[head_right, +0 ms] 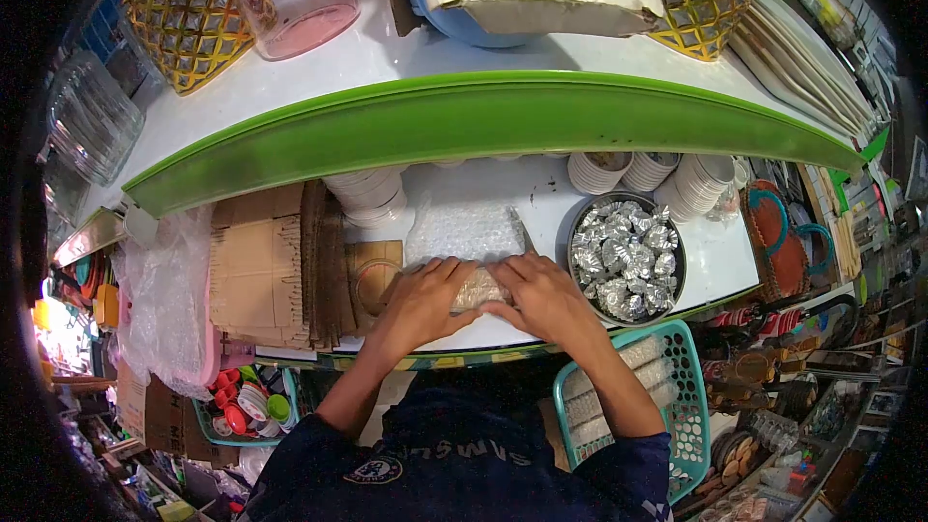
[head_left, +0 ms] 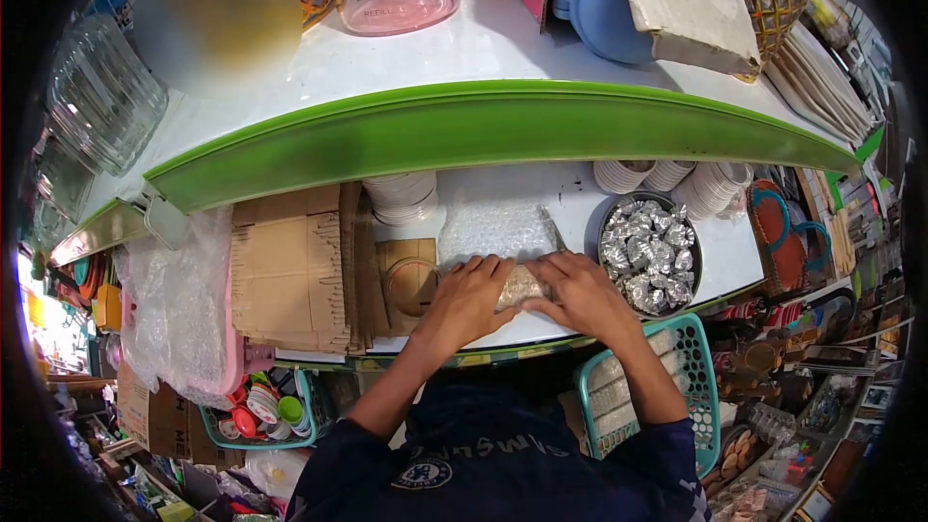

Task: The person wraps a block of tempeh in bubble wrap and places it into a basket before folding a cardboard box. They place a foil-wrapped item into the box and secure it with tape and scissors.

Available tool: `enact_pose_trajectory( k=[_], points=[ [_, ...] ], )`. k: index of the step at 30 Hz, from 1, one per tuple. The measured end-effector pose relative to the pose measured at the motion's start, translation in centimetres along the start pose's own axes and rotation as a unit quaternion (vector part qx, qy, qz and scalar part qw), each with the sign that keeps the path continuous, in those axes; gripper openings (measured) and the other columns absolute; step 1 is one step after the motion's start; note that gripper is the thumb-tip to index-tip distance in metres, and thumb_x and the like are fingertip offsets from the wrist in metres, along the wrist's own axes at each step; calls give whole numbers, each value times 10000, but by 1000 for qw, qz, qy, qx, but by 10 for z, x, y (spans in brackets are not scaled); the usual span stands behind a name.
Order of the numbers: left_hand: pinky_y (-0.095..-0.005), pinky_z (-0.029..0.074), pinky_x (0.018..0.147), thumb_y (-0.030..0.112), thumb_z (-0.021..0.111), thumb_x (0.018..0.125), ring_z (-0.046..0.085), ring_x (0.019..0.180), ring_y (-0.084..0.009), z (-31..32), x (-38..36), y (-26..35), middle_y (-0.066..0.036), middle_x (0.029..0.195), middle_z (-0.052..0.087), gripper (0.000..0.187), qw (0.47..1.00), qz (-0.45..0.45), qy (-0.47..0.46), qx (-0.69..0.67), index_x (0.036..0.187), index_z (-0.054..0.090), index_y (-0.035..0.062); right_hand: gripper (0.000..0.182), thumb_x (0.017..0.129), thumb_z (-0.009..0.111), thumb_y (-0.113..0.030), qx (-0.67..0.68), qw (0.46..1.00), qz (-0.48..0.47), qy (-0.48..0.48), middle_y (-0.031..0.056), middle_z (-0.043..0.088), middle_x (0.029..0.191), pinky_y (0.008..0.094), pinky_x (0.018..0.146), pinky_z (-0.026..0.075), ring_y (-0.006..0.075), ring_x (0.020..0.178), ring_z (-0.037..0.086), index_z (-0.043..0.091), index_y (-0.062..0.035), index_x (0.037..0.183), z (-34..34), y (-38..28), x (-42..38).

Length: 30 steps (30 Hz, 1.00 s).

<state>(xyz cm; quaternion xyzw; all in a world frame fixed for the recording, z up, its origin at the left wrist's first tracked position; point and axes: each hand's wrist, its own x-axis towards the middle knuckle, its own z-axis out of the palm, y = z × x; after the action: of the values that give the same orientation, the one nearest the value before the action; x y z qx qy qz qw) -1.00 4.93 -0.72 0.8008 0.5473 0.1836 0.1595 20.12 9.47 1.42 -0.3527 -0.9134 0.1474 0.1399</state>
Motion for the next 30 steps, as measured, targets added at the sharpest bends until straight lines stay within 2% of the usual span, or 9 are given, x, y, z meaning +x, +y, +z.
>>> enact_pose_trajectory(
  k=[2,3,5,8,12,14,20,24,30],
  points=[
    [-454,493,919,428,774,733,610,1092,-374,-9,7,1,-187,1185,630,704,998,0,-63,-12,1280,560,40,495,827,734,-369,-17,999,-30,9,144,658,1052,431,909,499,348,986,632,639,-9,1154,-4,-5,-3],
    [-454,493,919,428,774,733,610,1092,-374,-9,9,-1,-187,1185,630,704,998,1,-63,-13,1280,560,40,495,827,734,-369,-17,999,-29,9,144,658,1052,431,909,499,348,986,632,639,-9,1154,-4,-5,-5],
    [-477,466,978,439,815,642,600,1117,-389,-6,13,-4,-194,1195,635,824,992,-11,-101,-68,1302,553,20,533,823,732,-384,-13,999,-36,17,136,660,1068,431,940,486,336,1007,627,628,-23,1202,-2,-6,-7],
    [-465,472,966,479,819,598,610,1121,-377,-11,18,-2,-189,1193,651,850,988,-24,-136,-76,1292,574,56,551,821,729,-391,-38,999,-27,2,122,655,1097,423,953,479,313,1043,618,620,-36,1228,-4,-11,-11],
    [-464,451,1010,496,828,582,590,1164,-389,-12,21,-4,-220,1251,626,936,986,-29,-149,-73,1366,537,75,553,816,744,-370,-50,998,-40,0,115,649,1102,406,930,480,305,1028,605,619,-37,1239,-2,-7,-15],
    [-458,436,1040,518,835,581,564,1204,-401,-15,24,-4,-261,1284,596,1035,981,-37,-175,-77,1451,462,101,555,812,746,-355,-51,998,-47,-1,114,640,1116,406,933,476,301,1028,601,613,-36,1247,-2,-7,-15],
    [-462,422,1052,535,852,573,543,1221,-410,-14,27,-5,-282,1300,571,1128,976,-47,-195,-83,1509,380,120,561,828,724,-364,-58,997,-42,-38,88,628,1172,438,958,467,287,1094,595,589,-69,1286,-2,-4,-14],
    [-460,401,1070,509,857,574,539,1222,-405,-11,28,-8,-275,1294,576,1112,975,-46,-199,-91,1504,389,118,564,834,723,-366,-40,998,-46,-35,99,622,1159,434,949,470,292,1085,596,588,-54,1284,-2,0,-11],
    [-441,366,1089,403,858,608,504,1261,-375,-12,18,-8,-210,1325,565,1015,992,34,-96,-76,1479,426,110,565,841,723,-361,-6,998,-35,-47,121,613,1127,424,939,473,305,1060,595,587,-35,1282,-5,1,-8]
  ],
)
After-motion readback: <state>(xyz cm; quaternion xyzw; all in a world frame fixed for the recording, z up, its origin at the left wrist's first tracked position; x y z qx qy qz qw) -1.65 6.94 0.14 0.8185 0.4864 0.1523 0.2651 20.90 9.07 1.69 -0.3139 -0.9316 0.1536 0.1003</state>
